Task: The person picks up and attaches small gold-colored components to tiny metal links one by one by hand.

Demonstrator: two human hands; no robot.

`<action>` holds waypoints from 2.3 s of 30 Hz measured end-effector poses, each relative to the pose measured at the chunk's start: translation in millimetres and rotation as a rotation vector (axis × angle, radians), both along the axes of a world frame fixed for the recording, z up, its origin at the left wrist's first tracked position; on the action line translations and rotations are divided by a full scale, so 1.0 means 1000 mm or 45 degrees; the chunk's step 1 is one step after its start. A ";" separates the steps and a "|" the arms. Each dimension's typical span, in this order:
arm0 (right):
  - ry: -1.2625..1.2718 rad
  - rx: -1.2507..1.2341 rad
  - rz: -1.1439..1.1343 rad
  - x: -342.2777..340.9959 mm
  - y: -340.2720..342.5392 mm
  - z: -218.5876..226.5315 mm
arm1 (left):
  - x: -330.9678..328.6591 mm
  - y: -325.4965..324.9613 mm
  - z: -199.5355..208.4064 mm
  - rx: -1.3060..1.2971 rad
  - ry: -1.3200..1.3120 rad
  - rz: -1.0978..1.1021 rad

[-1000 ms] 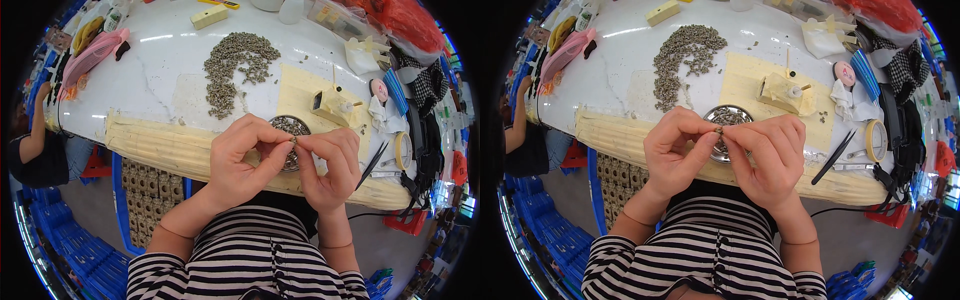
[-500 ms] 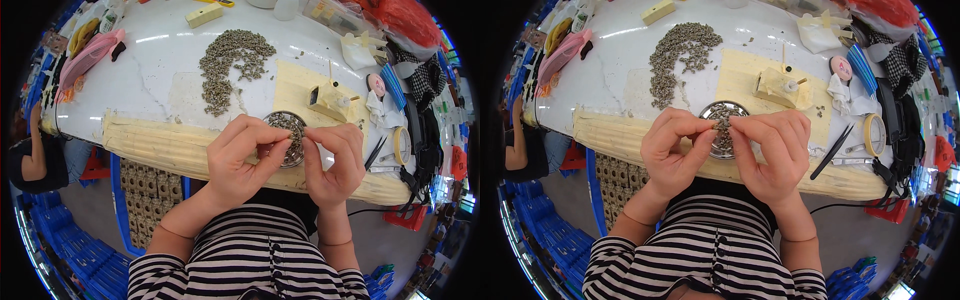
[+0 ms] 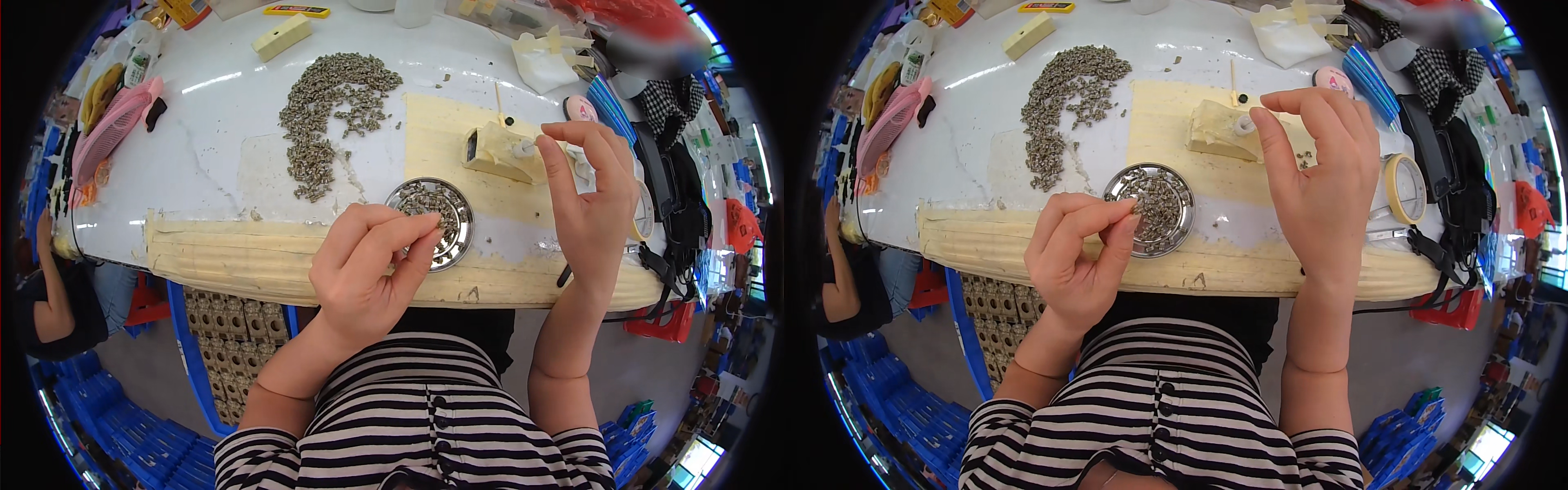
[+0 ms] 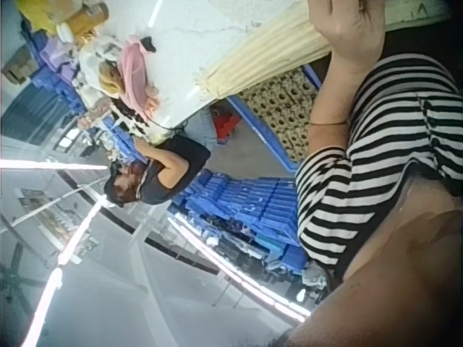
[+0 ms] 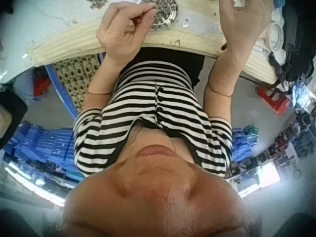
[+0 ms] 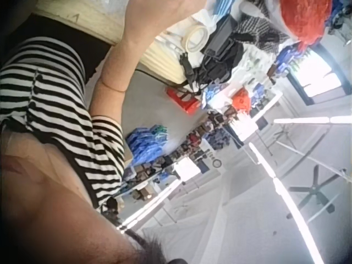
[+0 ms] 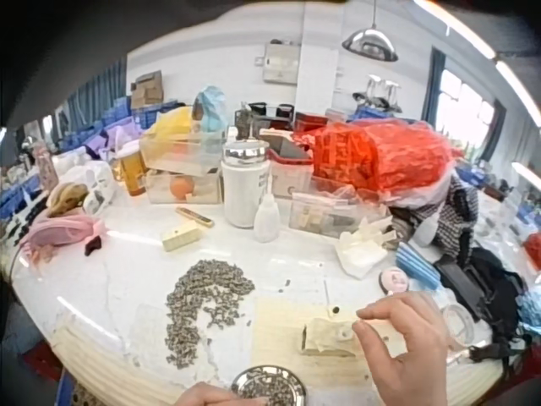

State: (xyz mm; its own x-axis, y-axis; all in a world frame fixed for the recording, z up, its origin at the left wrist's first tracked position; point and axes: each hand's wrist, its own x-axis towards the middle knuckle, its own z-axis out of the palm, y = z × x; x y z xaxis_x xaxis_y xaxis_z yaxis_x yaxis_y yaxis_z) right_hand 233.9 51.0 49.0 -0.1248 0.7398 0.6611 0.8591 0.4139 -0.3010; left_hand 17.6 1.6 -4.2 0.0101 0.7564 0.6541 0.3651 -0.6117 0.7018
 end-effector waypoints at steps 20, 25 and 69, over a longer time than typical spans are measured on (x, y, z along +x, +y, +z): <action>0.896 -0.185 0.509 -0.042 -0.038 -0.029 | -0.004 -0.004 0.001 -0.019 0.100 -0.042; 0.862 -0.198 0.533 -0.042 -0.036 -0.031 | -0.003 -0.003 0.000 -0.011 0.087 -0.043; 0.144 0.242 -0.087 -0.006 -0.006 -0.010 | 0.001 -0.001 0.000 0.007 0.028 0.001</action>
State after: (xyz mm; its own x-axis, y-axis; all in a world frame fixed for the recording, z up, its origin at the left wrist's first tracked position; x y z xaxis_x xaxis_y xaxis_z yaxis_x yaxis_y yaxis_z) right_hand 227.5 44.9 38.8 0.0042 0.6052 0.7961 0.8524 0.4141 -0.3192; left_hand 19.0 0.2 -4.1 0.0237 0.7527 0.6579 0.3811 -0.6152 0.6901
